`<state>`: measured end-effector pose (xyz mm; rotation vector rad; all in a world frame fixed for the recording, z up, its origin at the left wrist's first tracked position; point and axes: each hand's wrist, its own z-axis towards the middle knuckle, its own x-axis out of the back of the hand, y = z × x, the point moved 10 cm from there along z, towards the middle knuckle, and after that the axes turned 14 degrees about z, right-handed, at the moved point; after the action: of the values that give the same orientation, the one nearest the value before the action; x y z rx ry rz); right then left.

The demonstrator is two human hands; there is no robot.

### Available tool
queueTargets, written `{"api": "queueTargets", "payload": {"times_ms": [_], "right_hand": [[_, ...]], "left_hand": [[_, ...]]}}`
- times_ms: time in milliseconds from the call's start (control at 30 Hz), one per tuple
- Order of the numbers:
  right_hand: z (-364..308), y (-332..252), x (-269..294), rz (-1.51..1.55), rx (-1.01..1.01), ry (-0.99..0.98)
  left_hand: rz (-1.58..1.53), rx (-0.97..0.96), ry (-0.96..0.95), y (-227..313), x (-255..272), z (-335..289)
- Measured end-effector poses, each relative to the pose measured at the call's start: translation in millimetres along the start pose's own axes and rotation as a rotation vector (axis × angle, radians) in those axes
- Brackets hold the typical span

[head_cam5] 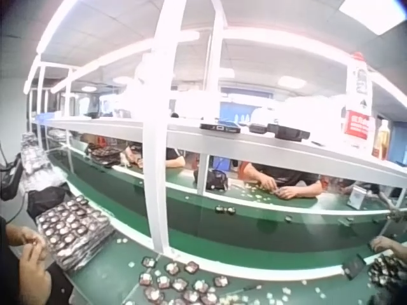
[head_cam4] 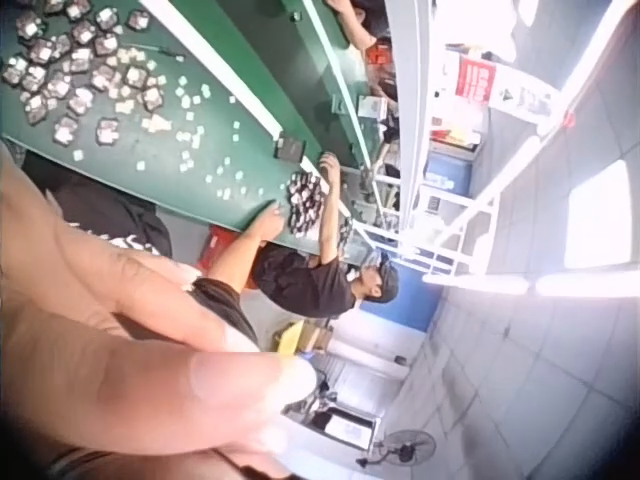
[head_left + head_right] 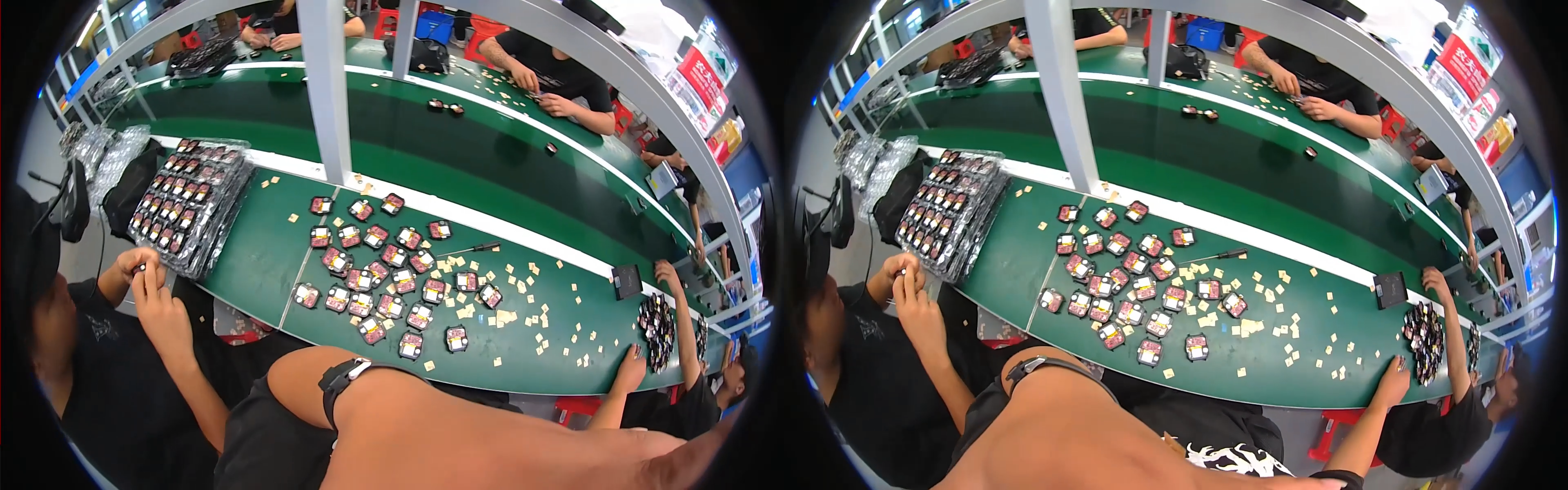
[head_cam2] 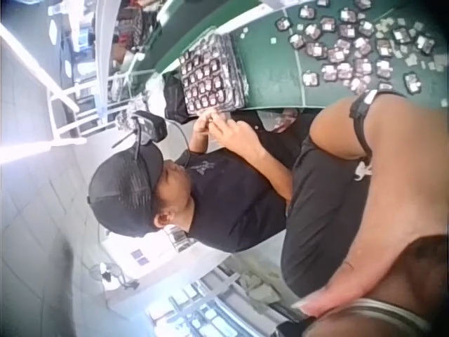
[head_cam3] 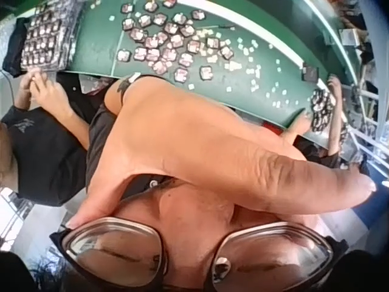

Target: Assemble components into a digital watch housing using tweezers and small parts.

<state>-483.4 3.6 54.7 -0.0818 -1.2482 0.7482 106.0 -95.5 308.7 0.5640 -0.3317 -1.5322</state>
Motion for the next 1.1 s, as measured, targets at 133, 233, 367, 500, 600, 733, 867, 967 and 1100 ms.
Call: {"api": "queueTargets", "payload": {"times_ms": [133, 233, 367, 500, 600, 733, 867, 967, 1100], "right_hand": [[5.5, -0.2, -3.9, 0.028, 0.006, 0.032], [8.3, 8.1, -5.7, 0.027, -0.038, 0.03], [9.1, 27.7, 5.4, 0.066, -0.097, 0.067], [5.7, 15.4, 13.9, 0.17, -0.064, 0.101], [-3.3, -4.3, 18.0, 0.213, 0.083, 0.173], [-62.3, -55.4, 12.4, 0.499, 0.341, 0.041], [-159.2, -131.1, 56.5, 0.768, 0.628, -0.238], [-198.2, -148.7, 71.5, 0.787, 0.713, -0.342], [-207.6, -116.2, 60.1, 0.798, 0.586, -0.508]], "left_hand": [[0.052, -0.033, -0.192, -21.4, -0.2, 25.6], [0.07, -0.066, -0.374, -39.4, -11.2, 32.2], [0.031, 0.55, 0.198, -157.2, 14.5, -11.2], [0.123, 1.015, 0.292, -263.3, 16.2, -95.0], [-0.316, 1.275, 0.641, -301.1, -1.5, -136.1], [-0.298, 1.231, 0.725, -334.7, -1.1, -139.7], [-0.241, 1.17, 0.763, -359.0, 2.6, -124.6], [-0.361, 1.062, 0.724, -373.4, -7.0, -111.5], [-0.168, 1.19, 0.669, -388.4, -15.0, -111.3]]}}
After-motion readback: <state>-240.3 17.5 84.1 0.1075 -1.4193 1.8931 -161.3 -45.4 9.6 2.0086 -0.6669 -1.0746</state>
